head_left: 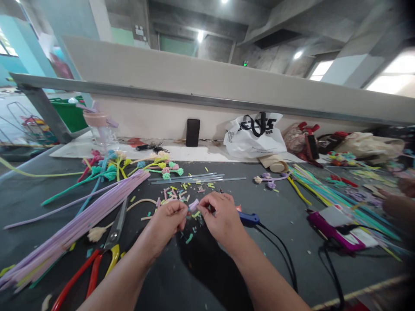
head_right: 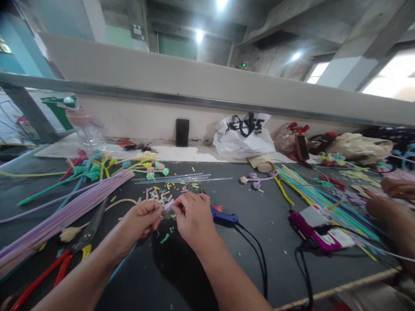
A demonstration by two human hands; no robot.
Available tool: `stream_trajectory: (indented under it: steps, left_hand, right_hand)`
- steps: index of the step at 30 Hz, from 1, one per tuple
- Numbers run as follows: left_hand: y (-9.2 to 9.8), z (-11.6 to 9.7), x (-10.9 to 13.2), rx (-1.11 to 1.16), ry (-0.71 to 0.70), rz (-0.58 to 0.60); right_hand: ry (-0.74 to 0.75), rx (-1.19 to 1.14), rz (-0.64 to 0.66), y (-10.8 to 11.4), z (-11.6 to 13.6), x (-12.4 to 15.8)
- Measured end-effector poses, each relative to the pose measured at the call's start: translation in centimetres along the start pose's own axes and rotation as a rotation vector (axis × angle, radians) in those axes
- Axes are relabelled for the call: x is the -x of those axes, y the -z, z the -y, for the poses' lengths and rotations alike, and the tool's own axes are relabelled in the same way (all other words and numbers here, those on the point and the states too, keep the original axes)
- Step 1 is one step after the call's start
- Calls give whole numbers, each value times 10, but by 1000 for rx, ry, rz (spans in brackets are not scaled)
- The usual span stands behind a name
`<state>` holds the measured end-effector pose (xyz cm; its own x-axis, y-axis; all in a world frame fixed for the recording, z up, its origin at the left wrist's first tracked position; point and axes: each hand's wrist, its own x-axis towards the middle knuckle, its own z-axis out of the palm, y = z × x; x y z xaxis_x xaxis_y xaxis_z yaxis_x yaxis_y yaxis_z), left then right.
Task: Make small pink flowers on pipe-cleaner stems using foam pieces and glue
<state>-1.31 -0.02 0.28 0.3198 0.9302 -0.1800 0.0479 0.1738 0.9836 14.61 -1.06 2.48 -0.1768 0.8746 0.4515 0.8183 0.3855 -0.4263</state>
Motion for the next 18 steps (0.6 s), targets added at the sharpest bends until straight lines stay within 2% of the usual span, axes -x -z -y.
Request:
stream_trajectory:
  steps: [12,18]
  left_hand:
    - [1,-6,2,127,88,26]
    - [1,-7,3,151,70,44]
  right_hand:
    - [-16,-67,-61,8,-1,1]
    - [-20,-125,-51,6,1,1]
